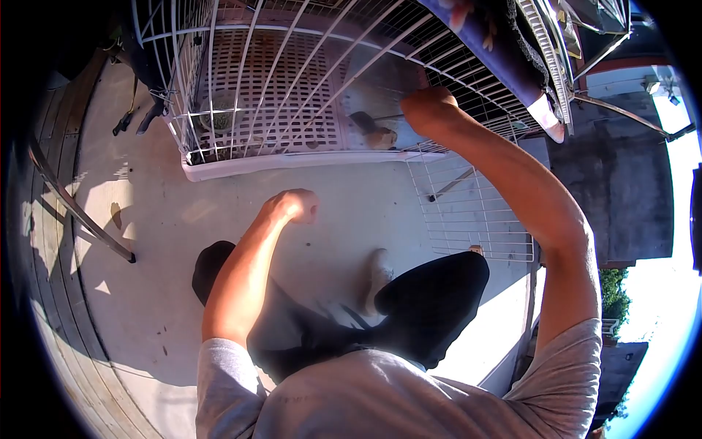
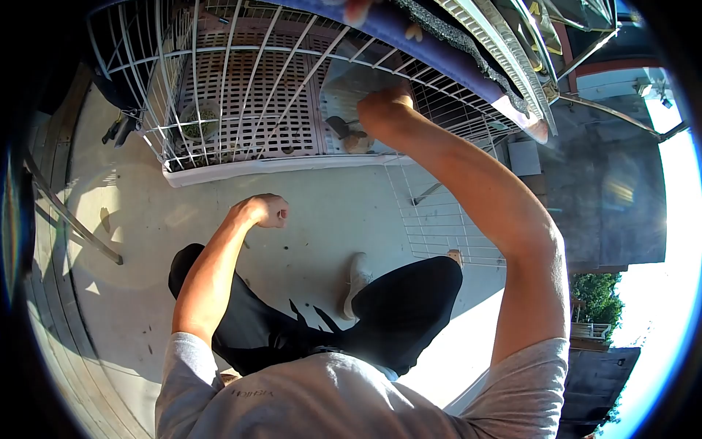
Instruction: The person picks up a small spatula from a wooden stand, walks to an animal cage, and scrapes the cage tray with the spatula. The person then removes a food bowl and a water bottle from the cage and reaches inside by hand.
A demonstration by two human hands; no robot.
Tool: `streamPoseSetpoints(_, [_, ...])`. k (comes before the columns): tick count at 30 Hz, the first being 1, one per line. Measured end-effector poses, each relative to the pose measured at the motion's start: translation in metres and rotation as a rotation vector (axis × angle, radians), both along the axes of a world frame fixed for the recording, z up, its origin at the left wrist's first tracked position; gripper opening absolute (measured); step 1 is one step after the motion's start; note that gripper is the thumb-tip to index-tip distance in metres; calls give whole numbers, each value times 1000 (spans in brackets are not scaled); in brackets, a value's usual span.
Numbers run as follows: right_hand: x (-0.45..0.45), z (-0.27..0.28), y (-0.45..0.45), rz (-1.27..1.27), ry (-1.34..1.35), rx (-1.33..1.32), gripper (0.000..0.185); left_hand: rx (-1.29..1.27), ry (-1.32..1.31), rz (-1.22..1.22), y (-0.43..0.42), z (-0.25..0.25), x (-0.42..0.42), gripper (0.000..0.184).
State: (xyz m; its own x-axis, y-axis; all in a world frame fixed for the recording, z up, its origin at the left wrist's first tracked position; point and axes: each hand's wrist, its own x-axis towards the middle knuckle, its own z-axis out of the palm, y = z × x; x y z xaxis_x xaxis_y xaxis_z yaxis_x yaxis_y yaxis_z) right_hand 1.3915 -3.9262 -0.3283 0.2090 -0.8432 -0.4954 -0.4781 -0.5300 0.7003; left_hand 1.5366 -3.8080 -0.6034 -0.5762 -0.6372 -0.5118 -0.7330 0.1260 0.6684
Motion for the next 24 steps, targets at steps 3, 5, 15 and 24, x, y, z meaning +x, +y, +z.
streamPoseSetpoints(3, [-11,21,-3,-58,-117,11,17,3,-10,-60,-2,2,2,34])
streamPoseSetpoints(5, [-20,26,-2,-38,-167,-30,19,-3,-16,-60,0,5,4,34])
streamPoseSetpoints(15, [5,-8,0,-69,14,-7,20,-10,-73,-70,2,-2,1,33])
streamPoseSetpoints(24, [38,16,24,87,-9,62,25,-40,-24,-5,8,5,8,34])
